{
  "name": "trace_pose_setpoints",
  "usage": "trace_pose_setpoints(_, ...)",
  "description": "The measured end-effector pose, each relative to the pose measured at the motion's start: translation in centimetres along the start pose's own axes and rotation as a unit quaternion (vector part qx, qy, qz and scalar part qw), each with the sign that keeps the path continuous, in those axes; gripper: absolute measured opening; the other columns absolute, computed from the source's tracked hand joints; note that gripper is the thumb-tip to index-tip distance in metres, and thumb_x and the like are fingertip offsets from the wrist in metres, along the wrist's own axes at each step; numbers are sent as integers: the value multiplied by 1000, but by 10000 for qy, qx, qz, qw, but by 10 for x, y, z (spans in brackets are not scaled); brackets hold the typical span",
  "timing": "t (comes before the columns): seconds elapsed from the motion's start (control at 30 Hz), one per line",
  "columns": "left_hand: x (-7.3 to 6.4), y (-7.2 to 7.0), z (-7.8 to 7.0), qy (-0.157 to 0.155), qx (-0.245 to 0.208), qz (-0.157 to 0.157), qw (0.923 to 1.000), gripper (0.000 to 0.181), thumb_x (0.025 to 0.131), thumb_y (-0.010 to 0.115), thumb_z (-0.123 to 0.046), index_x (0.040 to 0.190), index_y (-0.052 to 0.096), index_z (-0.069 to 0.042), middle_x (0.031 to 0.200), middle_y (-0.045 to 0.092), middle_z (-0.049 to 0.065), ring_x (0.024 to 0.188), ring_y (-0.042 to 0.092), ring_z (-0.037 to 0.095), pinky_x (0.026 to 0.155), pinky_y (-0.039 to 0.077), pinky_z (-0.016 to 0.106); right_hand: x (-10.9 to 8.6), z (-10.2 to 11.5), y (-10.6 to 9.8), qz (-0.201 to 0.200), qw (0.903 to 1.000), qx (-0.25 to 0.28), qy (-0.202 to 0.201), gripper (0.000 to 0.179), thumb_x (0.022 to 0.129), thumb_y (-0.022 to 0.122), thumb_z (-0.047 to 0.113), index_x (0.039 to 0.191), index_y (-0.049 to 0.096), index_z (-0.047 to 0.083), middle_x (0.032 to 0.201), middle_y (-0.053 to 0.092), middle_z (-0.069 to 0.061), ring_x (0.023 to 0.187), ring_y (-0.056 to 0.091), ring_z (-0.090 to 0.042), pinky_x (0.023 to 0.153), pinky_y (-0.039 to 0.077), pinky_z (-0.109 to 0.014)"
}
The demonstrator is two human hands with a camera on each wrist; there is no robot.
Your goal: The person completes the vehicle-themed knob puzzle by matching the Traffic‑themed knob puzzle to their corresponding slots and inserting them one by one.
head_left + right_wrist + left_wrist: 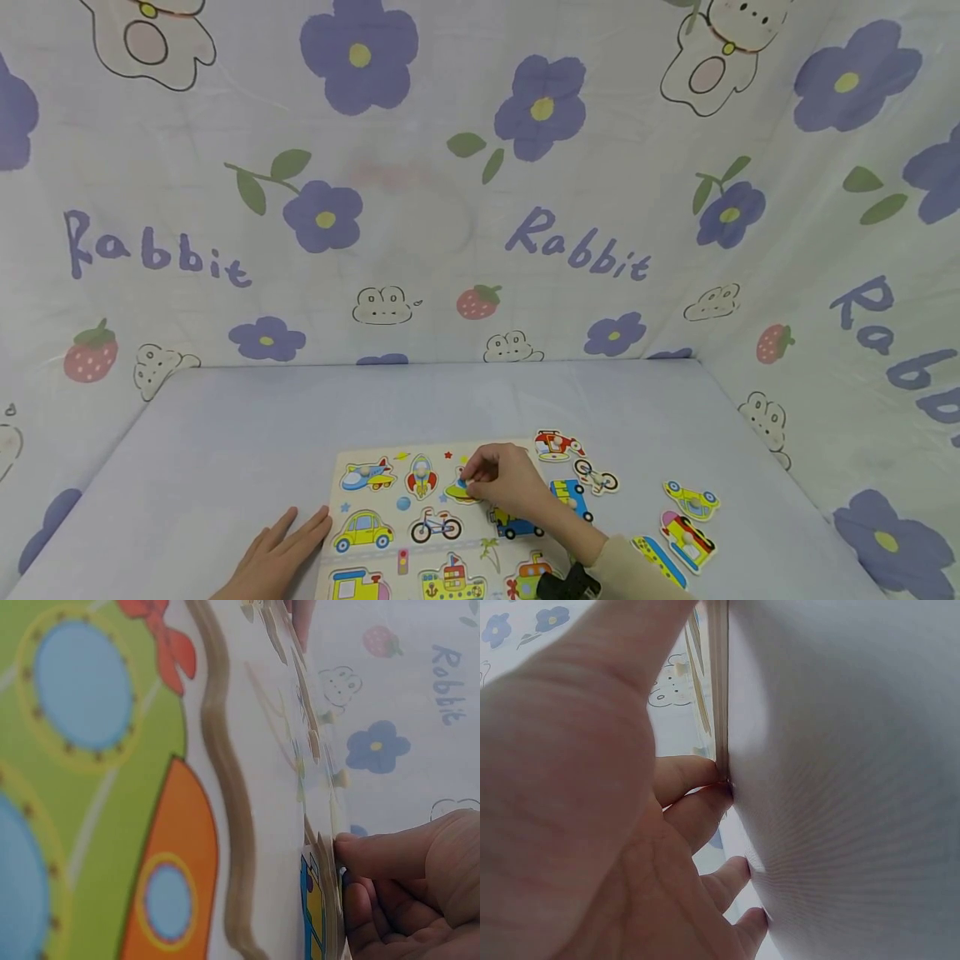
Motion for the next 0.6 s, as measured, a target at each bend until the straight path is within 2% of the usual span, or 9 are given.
trace_pose_setpoints(0.23, 1, 0, -1, -109, 18, 67, 9999, 118, 61, 70, -82, 148, 44, -8, 153, 39, 7, 140, 21, 49, 105, 17, 74, 0, 1, -1, -4, 10000, 12, 35, 13, 81, 79, 0, 85, 72, 10, 78, 66, 4, 68, 60, -13, 61, 52, -24)
trace_pose_setpoints(0.6, -2, -1, 0, 112, 20, -110, 9999, 117, 61, 68, -84, 147, 46, -6, 152, 42, 9, 138, 25, 49, 103, 21, 73, -1, 2, 0, 9, 10000, -38, 89, 13, 82, 78, 0, 85, 71, 11, 78, 66, 4, 68, 60, -13, 61, 52, -24)
Point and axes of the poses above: each hand's wrist, its own x-axis towards the middle knuckle, its own y-axis out of the palm, z = x × y, the point moved 4 cm from there along x, towards the middle knuckle
